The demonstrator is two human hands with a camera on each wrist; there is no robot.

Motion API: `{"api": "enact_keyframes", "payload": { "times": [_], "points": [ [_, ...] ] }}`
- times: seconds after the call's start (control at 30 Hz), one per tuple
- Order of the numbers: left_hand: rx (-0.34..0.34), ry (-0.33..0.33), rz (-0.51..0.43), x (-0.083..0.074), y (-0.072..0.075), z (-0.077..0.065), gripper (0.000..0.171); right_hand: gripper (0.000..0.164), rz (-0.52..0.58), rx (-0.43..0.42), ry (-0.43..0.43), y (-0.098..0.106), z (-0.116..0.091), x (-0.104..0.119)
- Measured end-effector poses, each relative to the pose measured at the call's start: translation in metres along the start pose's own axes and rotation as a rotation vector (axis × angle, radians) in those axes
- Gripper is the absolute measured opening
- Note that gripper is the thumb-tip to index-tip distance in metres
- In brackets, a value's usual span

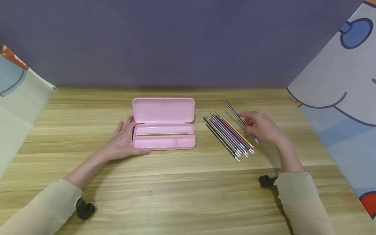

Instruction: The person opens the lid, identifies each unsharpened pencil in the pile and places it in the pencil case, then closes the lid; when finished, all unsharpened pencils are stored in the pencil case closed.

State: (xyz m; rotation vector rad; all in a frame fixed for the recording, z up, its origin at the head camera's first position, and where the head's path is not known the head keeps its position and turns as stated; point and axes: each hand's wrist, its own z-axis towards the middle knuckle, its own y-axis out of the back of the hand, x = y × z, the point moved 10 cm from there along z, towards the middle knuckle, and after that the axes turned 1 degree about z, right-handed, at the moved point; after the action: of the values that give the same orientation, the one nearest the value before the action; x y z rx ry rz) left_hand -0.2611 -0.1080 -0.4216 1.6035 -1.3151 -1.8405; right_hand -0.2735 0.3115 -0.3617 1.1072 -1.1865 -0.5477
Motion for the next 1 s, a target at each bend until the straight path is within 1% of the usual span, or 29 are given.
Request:
{"api": "enact_keyframes", "payload": {
  "times": [0.13, 0.27, 0.33, 0.43, 0.5, 0.67, 0.77, 0.9, 1.0],
  "points": [
    [0.0, 0.001, -0.002, 0.001, 0.0, 0.0, 0.117, 0.052, -0.004, -0.127, 0.074, 0.014, 0.002, 0.019],
    [0.003, -0.005, 0.001, 0.001, 0.0, 0.0, 0.116, 0.053, 0.01, -0.233, 0.106, 0.023, 0.006, 0.044],
    [0.004, -0.008, 0.0, 0.001, 0.001, 0.0, 0.116, 0.053, 0.043, -0.274, 0.139, 0.025, 0.011, 0.06],
    [0.004, -0.006, -0.001, 0.002, 0.002, 0.001, 0.116, 0.054, 0.097, -0.3, 0.203, 0.023, 0.023, 0.087],
    [0.005, -0.004, -0.002, 0.003, 0.002, 0.001, 0.115, 0.054, 0.132, -0.303, 0.249, 0.019, 0.033, 0.105],
    [0.003, -0.007, -0.003, 0.003, 0.002, 0.002, 0.113, 0.049, 0.133, -0.284, 0.331, 0.006, 0.057, 0.143],
    [-0.004, -0.012, -0.003, 0.002, 0.002, 0.003, 0.113, 0.047, 0.133, -0.239, 0.378, -0.008, 0.071, 0.162],
    [-0.006, -0.011, 0.003, 0.002, 0.003, 0.003, 0.114, 0.047, 0.132, -0.162, 0.437, -0.028, 0.085, 0.182],
    [-0.004, -0.01, 0.009, 0.002, 0.003, 0.002, 0.116, 0.048, 0.086, -0.122, 0.448, -0.041, 0.091, 0.193]
  ]
}}
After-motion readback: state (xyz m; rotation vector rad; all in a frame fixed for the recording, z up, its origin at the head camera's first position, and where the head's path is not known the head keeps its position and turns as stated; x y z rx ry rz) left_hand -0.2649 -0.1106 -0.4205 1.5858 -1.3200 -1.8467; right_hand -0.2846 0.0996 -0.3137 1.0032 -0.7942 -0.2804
